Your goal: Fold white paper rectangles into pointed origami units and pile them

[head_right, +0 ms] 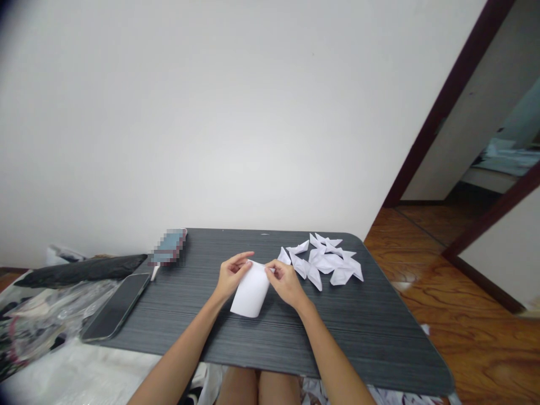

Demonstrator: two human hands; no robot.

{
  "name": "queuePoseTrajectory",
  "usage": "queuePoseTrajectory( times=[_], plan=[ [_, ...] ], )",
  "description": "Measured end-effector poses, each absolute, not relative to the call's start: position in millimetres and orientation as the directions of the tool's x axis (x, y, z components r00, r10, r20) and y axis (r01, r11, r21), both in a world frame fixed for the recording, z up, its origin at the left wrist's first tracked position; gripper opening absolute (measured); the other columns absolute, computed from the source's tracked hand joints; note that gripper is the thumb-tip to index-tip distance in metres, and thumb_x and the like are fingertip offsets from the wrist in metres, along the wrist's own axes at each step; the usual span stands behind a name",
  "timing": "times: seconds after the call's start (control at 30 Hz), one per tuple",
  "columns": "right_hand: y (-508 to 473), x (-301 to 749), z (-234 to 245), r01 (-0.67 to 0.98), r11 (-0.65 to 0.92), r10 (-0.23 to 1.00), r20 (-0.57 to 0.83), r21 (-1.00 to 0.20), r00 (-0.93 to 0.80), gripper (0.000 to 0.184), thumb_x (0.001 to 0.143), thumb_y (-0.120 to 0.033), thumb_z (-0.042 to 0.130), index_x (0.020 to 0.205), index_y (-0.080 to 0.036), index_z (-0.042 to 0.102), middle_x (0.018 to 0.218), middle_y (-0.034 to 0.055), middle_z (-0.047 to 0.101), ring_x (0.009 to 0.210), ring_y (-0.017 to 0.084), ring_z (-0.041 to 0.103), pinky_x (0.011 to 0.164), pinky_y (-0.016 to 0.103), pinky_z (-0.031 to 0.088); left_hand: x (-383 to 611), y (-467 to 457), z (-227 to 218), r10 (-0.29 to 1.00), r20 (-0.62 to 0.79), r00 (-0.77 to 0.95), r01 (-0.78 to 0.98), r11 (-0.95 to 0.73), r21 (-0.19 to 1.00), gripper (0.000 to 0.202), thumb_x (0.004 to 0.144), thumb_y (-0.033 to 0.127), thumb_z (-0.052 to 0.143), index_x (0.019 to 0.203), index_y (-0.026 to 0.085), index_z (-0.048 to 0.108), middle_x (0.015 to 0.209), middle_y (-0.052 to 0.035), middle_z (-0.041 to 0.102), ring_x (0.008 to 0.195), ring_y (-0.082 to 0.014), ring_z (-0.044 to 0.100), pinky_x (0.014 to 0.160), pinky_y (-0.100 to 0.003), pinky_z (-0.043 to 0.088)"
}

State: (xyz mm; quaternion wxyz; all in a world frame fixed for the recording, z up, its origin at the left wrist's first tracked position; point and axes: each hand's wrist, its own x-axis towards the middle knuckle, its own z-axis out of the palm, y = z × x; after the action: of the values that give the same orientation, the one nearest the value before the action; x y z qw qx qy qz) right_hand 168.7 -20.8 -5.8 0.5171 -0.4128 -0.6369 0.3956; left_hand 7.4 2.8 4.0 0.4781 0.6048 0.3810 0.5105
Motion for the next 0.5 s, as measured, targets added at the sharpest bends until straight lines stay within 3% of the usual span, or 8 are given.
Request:
queuePoseTrajectory(
  times=[0.17,0.5],
  plan=[
    [-19.1,167.2,-8.1,0.18,0.369,0.929,0.357,-0.912,-0.095,0.02,0.073,-0.034,0.05,0.073,-0.015,0.056,0.061,0.0,0.052,0.054,0.01,0.046,0.049,0.021,0.039,8.3,1.7,3.6,0.954,0.26,0.147,0.005,-0.264,0.965,0.023,0.066,0.03,0.06,0.079,0.01,0.065,0.064,-0.0045,0.064,0.051,-0.0089,0.053,0.044,-0.016,0.039],
    [-19.0,168.9,-4.1,0.202,0.37,0.927,0.375,-0.907,-0.012,0.019,0.073,-0.032,0.051,0.073,-0.015,0.057,0.062,0.001,0.053,0.057,0.011,0.049,0.049,0.021,0.039,11.3,-0.9,4.8,0.944,0.295,0.151,0.074,-0.308,0.948,0.024,0.066,0.03,0.06,0.08,0.012,0.066,0.076,-0.0067,0.067,0.063,-0.0151,0.061,0.054,-0.021,0.047]
  ],
)
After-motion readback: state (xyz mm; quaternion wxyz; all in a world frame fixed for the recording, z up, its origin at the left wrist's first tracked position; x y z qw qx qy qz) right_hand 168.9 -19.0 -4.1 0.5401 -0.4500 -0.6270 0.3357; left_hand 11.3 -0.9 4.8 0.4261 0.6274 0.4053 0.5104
